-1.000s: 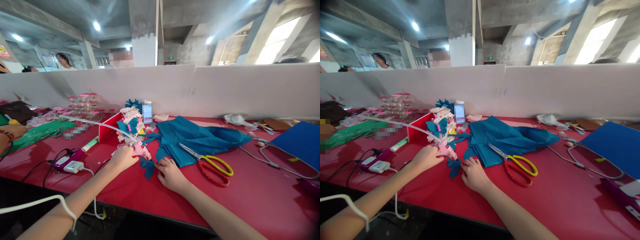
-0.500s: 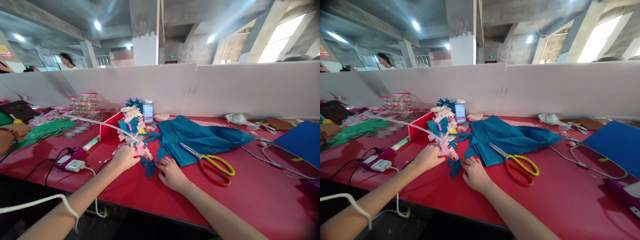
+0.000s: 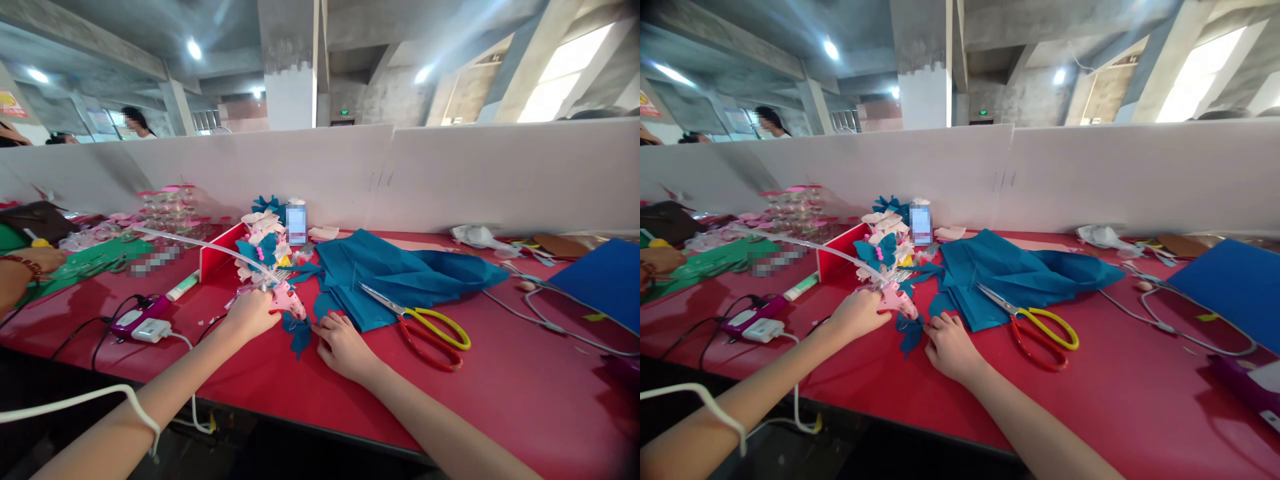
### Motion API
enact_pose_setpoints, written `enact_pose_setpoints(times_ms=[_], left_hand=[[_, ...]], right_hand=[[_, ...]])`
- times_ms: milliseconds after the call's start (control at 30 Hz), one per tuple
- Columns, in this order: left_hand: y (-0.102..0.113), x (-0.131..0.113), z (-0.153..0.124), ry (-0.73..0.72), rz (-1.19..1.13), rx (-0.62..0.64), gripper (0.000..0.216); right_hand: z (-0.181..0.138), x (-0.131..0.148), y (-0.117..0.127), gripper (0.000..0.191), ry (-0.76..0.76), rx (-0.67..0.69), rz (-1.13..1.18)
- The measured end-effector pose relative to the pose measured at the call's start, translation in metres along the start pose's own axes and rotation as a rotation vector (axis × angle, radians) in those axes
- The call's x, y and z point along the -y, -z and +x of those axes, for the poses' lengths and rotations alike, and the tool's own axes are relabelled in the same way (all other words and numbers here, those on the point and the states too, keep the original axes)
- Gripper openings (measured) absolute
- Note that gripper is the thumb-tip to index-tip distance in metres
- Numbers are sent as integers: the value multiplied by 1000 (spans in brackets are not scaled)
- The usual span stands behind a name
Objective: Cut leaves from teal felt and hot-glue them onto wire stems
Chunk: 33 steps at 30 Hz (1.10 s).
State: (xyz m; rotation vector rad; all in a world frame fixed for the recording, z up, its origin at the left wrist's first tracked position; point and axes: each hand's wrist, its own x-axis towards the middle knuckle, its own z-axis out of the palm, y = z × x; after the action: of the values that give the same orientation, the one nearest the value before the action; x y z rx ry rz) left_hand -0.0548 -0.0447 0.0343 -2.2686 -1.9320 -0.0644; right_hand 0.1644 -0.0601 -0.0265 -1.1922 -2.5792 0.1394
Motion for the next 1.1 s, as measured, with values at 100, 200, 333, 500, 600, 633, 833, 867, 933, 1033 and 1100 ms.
enact_pose_setpoints(times_ms=[100, 200, 333, 500, 600, 633, 833, 867, 933, 1033, 1100], left_hand=[[0, -1, 1, -7, 7, -11, 25], [0, -2, 2, -19, 11, -22, 26], [0, -2, 2, -29, 13, -24, 25], [-1, -2, 2, -19, 19, -22, 25], [-2, -3, 2, -17, 20, -16, 25], [-2, -3, 2, -15, 20, -14, 25], [-2, -2, 2, -16, 16, -5, 24], [-2, -2, 2, -16, 14, -3, 24], [-2, -2, 2, -15, 11, -2, 24], [-1, -3, 2, -16, 5, -4, 24], [-1, -3, 2, -17, 1, -5, 24]], right_hand=[[0, 0, 0, 40, 6, -3, 6], [0, 0, 1, 40, 8, -6, 8], [1, 0, 1, 39, 8, -10, 19], [1, 1, 1, 39, 1, -3, 31], [1, 1, 2, 40, -5, 4, 34], [1, 1, 2, 40, -5, 8, 36], [1, 1, 3, 40, -9, 21, 41], [1, 1, 4, 40, -12, 26, 41], [1, 2, 4, 41, -14, 30, 39], [1, 2, 4, 41, -13, 26, 34], [0, 2, 3, 40, -15, 25, 33]])
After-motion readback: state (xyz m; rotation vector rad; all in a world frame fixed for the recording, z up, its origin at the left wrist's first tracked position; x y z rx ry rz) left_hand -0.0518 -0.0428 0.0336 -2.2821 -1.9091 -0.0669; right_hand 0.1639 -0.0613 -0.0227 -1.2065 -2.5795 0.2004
